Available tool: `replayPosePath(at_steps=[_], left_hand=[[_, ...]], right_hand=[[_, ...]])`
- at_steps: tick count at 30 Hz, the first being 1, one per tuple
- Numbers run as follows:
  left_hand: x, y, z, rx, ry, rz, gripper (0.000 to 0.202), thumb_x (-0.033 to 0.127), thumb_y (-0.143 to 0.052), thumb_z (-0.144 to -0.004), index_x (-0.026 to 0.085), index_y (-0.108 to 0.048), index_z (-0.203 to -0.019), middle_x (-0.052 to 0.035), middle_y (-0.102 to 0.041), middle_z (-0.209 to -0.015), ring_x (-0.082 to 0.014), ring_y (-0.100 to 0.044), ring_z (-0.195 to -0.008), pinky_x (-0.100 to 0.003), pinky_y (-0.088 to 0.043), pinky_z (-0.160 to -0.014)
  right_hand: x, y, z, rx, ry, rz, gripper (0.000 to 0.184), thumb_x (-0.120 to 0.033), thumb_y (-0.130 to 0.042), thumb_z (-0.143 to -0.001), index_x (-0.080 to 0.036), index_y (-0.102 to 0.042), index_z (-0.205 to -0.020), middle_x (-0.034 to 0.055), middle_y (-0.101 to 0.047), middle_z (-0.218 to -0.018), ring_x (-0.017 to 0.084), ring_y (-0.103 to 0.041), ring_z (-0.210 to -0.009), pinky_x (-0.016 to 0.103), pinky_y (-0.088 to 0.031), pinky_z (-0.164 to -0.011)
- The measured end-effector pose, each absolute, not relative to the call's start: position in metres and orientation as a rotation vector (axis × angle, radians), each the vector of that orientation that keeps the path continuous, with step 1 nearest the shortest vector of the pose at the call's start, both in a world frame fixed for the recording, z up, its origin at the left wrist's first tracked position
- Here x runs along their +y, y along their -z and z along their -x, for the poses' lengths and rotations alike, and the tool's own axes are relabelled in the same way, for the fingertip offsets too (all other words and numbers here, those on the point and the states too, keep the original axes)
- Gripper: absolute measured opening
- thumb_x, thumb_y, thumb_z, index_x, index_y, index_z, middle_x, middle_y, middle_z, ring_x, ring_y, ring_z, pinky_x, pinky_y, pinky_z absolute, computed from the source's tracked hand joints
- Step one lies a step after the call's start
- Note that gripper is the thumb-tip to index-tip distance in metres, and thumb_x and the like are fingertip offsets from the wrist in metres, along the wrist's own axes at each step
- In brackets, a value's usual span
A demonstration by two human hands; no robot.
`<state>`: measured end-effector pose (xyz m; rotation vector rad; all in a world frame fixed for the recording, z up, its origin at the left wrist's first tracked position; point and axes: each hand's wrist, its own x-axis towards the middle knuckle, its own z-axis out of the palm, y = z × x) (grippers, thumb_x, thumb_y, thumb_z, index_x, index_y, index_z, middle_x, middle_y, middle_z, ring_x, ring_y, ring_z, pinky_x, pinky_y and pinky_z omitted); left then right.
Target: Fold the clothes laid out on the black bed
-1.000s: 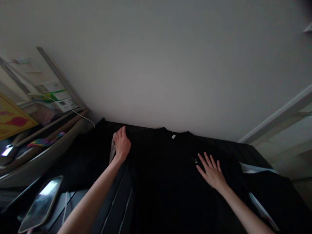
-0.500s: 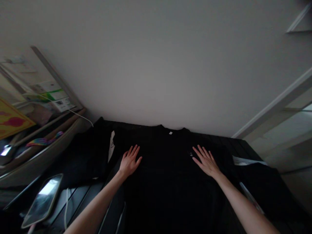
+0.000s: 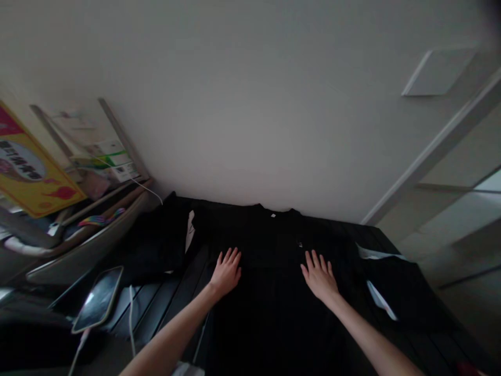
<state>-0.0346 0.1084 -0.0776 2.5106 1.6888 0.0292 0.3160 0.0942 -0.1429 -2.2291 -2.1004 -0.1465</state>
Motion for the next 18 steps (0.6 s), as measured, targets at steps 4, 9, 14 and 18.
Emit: replayPosePath(at_steps=[4,9,14,18], left_hand=[[0.053,0.066,0.034,1.654,0.008,-2.448,0.068,0.029,-0.041,-0.086,0.018,-0.025,-0.150,-0.0054,-0.014,-0.159,-0.0306,-0.007,-0.146,-0.059,-0.009,-0.115],[0.002,0.049,0.057,1.664,0.127,-2.375,0.087,0.017,-0.048,-0.067,0.024,-0.024,-0.151,-0.0016,-0.010,-0.159,-0.0301,-0.002,-0.146,-0.059,-0.002,-0.115],[-0.025,0.035,0.084,1.679,0.243,-2.300,0.097,0.008,-0.047,-0.057,0.035,-0.026,-0.149,0.0052,-0.009,-0.159,-0.0302,0.001,-0.146,-0.061,-0.004,-0.114],[-0.034,0.030,0.102,1.770,0.256,-2.266,0.098,0.002,-0.045,-0.056,0.039,-0.032,-0.145,0.0074,-0.010,-0.159,-0.0330,0.002,-0.145,-0.060,-0.008,-0.114]], right_hand=[[0.033,0.131,-0.307,-2.176,0.044,2.167,0.060,-0.044,-0.029,-0.093,-0.016,-0.035,-0.146,0.0137,-0.028,-0.154,0.034,-0.026,-0.141,0.056,-0.023,-0.111],[-0.043,0.120,-0.306,-2.226,-0.039,2.129,0.068,-0.035,-0.045,-0.082,-0.031,-0.029,-0.148,0.0051,-0.018,-0.158,0.036,-0.013,-0.144,0.071,-0.018,-0.106],[-0.086,0.128,-0.322,-2.148,-0.243,2.187,0.081,-0.011,-0.047,-0.065,-0.032,-0.039,-0.143,0.0054,-0.020,-0.158,0.034,-0.023,-0.141,0.059,-0.034,-0.106],[-0.092,0.121,-0.331,-2.102,-0.316,2.039,0.080,0.000,-0.038,-0.059,-0.017,-0.049,-0.136,0.0113,-0.027,-0.156,0.022,-0.034,-0.138,0.035,-0.034,-0.111]])
